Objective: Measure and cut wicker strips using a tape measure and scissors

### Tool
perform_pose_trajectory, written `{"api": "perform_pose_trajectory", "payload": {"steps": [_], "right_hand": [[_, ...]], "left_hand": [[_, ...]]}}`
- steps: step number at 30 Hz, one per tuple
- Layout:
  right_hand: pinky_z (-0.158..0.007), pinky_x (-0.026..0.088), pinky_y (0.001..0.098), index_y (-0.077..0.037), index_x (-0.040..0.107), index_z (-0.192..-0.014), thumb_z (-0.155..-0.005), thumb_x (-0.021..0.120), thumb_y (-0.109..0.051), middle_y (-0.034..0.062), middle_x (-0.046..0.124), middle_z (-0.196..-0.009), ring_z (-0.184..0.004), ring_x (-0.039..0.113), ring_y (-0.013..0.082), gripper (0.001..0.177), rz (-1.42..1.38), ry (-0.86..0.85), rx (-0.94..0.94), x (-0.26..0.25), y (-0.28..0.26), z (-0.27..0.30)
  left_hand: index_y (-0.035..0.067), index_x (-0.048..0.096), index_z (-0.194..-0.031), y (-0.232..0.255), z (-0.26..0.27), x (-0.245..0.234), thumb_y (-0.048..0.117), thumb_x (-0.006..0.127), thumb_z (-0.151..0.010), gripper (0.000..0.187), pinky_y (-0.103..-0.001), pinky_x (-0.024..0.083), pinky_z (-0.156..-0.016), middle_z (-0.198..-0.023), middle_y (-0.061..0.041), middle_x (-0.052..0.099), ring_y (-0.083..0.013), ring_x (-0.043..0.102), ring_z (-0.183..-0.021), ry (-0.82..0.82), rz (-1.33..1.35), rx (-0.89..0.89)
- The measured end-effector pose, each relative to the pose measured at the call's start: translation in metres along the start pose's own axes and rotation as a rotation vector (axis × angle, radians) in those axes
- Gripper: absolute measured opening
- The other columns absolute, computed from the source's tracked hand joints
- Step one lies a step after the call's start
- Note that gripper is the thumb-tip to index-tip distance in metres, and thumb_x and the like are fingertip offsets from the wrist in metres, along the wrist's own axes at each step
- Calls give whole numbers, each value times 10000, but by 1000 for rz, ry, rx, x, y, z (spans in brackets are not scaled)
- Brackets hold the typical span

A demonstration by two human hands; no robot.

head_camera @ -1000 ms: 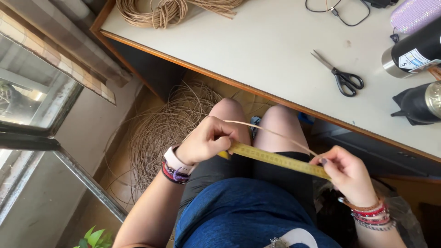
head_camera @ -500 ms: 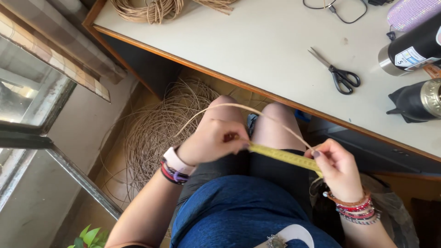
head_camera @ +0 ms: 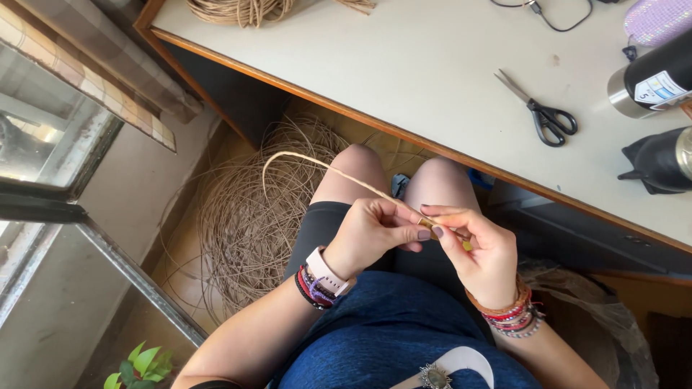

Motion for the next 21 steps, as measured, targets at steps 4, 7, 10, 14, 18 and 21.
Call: {"api": "perform_pose_trajectory", "payload": {"steps": [4,7,10,14,18,21], "right_hand": [[-643,633,292,50,759,-905,-869,750,51,173,795,-1010,-909,784,280,37,81,28,-97,5,-5,-5],[-658,622,302,25,790,-913,-853,786,32,155,796,-993,-869,787,283,60,172,68,-194,9,-23,-10],[-688,614,307,11,803,-927,-866,794,31,148,793,-1001,-857,776,277,65,239,117,-274,10,-26,-10],[-676,609,321,17,803,-949,-866,799,26,154,792,-953,-822,777,282,84,205,115,-257,9,-24,-12],[-430,520,227,-25,770,-1129,-904,720,-5,121,738,-661,-541,700,124,231,-28,-27,43,9,14,-6],[-408,462,251,42,755,-1081,-923,679,-20,192,728,-661,-442,597,114,186,-96,-94,302,-11,50,10]], "left_hand": [[-88,752,-979,-7,3,-1,49,858,-821,235,-331,655,-634,-820,-231,763,-250,769,-701,32,108,-14],[-89,754,-963,2,7,5,95,819,-885,211,-332,658,-644,-832,-225,765,-250,769,-708,45,121,-5],[-75,764,-925,9,8,10,127,793,-926,204,-350,658,-645,-841,-229,767,-277,772,-709,53,112,11],[26,787,-894,19,10,11,230,750,-963,218,-304,636,-669,-718,-109,754,-200,765,-693,124,-129,55],[184,817,-838,31,12,3,281,744,-948,163,-222,565,-661,-610,-23,735,-23,679,-684,235,-489,198],[128,816,-883,31,5,-27,267,714,-964,191,-222,571,-701,-639,-18,755,-44,678,-649,350,-380,268]]}}
Point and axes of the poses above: each hand's wrist, its own z-axis away from the middle knuckle, its own x-axis out of the palm, y = z × x, the point moved 5 cm from there along -z, towards the middle knuckle
